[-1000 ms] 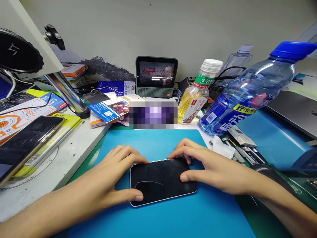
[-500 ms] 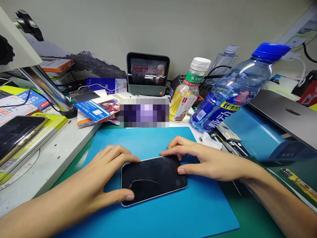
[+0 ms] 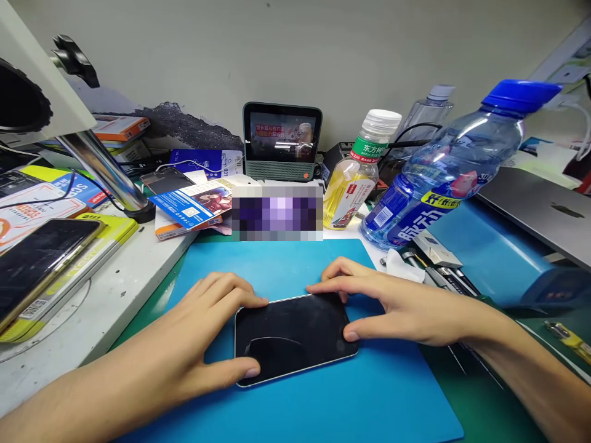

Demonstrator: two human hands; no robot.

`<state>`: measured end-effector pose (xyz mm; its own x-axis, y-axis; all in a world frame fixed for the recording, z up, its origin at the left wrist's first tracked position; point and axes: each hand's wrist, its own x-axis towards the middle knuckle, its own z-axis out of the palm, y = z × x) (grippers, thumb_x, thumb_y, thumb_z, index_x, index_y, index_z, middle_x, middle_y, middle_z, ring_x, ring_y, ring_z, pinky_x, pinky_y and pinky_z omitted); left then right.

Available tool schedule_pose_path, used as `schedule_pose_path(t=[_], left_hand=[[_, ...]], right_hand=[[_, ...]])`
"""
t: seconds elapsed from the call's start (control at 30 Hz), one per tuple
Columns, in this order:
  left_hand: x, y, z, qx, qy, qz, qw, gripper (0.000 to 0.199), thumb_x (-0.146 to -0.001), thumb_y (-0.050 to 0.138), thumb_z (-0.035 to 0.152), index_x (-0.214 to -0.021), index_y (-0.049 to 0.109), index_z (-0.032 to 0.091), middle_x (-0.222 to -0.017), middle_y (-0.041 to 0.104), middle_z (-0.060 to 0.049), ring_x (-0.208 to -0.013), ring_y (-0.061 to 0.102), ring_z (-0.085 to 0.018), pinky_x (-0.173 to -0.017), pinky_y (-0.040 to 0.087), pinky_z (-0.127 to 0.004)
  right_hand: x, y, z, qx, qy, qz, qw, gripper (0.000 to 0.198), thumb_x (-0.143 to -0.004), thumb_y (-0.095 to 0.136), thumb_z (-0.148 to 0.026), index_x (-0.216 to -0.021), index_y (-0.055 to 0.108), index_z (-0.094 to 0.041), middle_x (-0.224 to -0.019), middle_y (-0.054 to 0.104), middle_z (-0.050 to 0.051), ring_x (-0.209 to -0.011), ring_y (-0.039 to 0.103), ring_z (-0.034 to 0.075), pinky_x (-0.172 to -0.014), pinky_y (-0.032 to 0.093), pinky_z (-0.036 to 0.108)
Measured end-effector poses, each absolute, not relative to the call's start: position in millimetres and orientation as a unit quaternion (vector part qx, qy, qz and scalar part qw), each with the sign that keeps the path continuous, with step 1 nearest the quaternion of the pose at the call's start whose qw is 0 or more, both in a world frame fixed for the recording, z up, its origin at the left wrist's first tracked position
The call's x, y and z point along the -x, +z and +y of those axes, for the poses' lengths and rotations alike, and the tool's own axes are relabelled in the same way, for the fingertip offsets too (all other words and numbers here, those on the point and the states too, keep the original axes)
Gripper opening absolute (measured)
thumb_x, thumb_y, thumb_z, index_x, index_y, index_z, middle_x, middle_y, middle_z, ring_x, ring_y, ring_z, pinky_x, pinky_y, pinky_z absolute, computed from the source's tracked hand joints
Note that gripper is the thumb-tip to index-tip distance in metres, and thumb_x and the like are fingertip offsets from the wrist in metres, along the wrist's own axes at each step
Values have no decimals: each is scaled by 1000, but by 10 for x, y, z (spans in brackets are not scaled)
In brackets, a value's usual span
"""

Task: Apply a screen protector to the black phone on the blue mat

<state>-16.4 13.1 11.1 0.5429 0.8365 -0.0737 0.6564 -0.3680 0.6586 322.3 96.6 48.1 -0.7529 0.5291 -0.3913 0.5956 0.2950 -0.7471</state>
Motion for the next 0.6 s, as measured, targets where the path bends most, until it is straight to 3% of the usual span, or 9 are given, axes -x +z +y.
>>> schedule_pose_path(t=[0.27,0.6], left_hand=[[185,66,120,-816,153,453,325,40,-102,74,49,-137,60,39,-138,60,-2,-127,57,-29,-106,54,-38],[175,57,148,-812,152,456,332,40,-102,74,52,-136,62,37,-136,60,-4,-126,56,-30,-105,54,-41]], right_hand=[[-3206,516,964,-362,-483,796,47,69,-91,79,-59,-155,59,-41,-146,54,5,-130,56,27,-111,47,41],[-3147,393,948,-373,-484,791,13,71,-83,89,-51,-149,62,-46,-136,57,0,-118,58,22,-101,48,36]])
